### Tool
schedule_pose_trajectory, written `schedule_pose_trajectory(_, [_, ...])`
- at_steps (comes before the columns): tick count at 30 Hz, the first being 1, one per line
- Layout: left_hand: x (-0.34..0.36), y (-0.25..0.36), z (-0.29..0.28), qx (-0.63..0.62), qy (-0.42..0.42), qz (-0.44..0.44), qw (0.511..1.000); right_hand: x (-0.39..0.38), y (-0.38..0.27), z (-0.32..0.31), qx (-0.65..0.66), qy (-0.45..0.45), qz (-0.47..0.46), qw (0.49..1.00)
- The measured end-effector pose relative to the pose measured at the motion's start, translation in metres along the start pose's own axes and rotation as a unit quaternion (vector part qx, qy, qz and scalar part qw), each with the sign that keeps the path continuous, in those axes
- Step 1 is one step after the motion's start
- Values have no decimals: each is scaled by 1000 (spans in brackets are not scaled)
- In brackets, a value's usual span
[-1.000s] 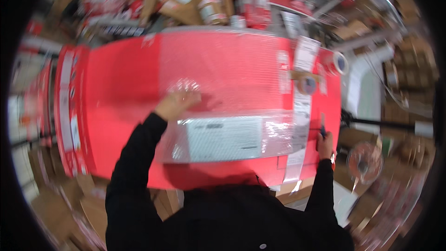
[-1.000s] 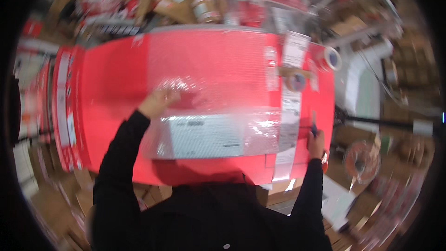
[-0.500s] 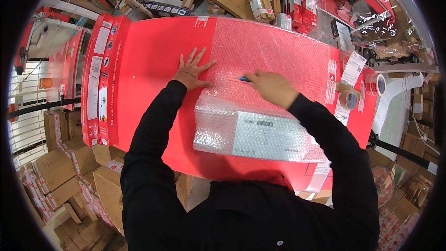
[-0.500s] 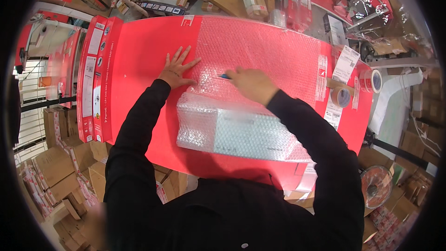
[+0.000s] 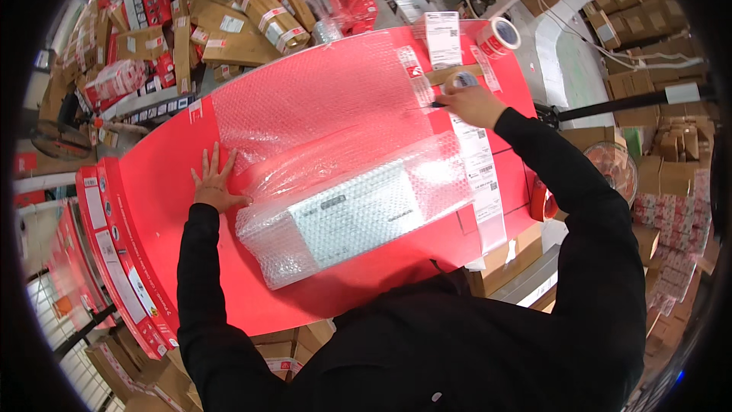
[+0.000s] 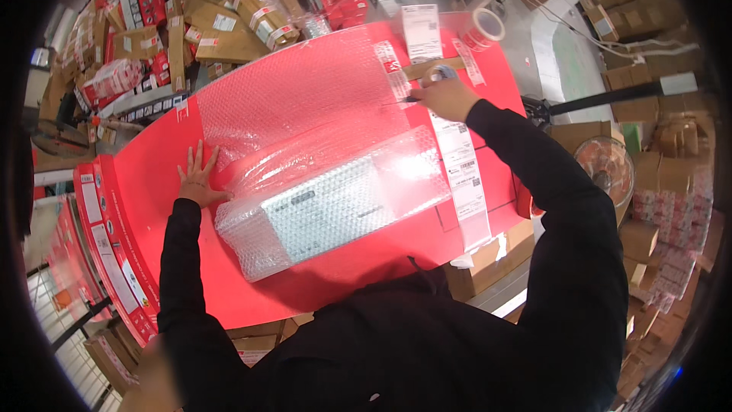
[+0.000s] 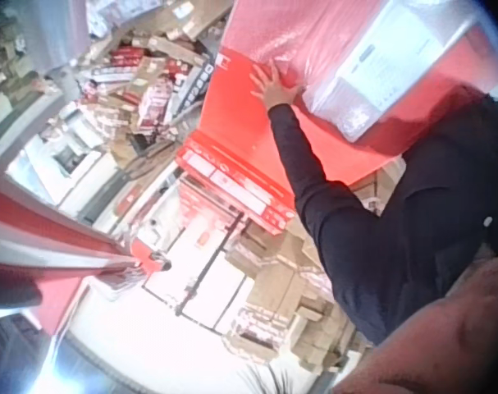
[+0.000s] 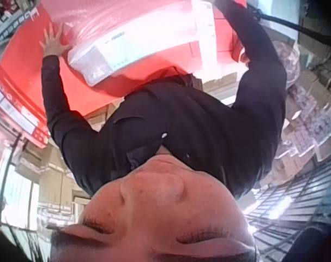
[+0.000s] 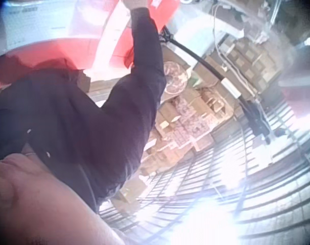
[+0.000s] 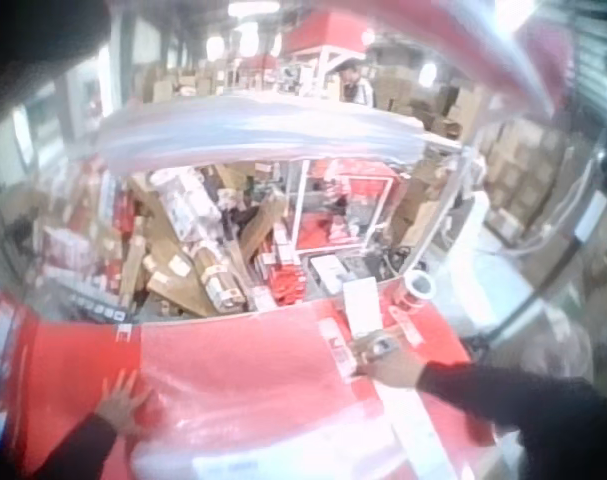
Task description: The person wraps several items in bubble wrap and secures them with tape on a red worktable. They handle a bubble-wrapped bundle, a long cardboard box, and a small white box, applying tape to each. The wrapped items remain on the table at the end of the clip.
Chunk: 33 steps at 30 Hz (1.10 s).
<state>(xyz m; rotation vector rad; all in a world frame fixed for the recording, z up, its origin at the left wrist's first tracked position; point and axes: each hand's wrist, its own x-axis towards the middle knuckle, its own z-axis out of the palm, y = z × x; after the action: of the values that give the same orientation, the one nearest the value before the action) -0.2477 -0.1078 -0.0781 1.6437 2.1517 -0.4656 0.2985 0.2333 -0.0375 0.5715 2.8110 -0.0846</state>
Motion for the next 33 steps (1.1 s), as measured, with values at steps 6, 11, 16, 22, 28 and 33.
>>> schedule_pose_trajectory(6, [18, 124, -44, -273, 24, 136, 952, -100, -33, -10, 119, 119, 224, 960])
schedule_pose_trajectory(11, [-27, 279, -39, -304, -11, 256, 917, -208, -41, 135, 170, 242, 444, 846])
schedule_pose_trajectory(16, [-126, 309, -1, -343, -55, 234, 908, -232, -88, 168, 45, 93, 567, 817])
schedule_pose_trajectory(22, [-174, 315, 37, -598, -38, 198, 776, -138, -135, 75, 415, 319, 230, 820])
schedule_pose_trajectory(28, [-102, 259, 77, -169, 114, 93, 975, -31, -223, 82, 321, 64, -64, 943])
schedule_pose_trajectory(33, [-103, 234, 102, -224, 66, 200, 952, -16, -246, 75, 277, -120, -116, 946])
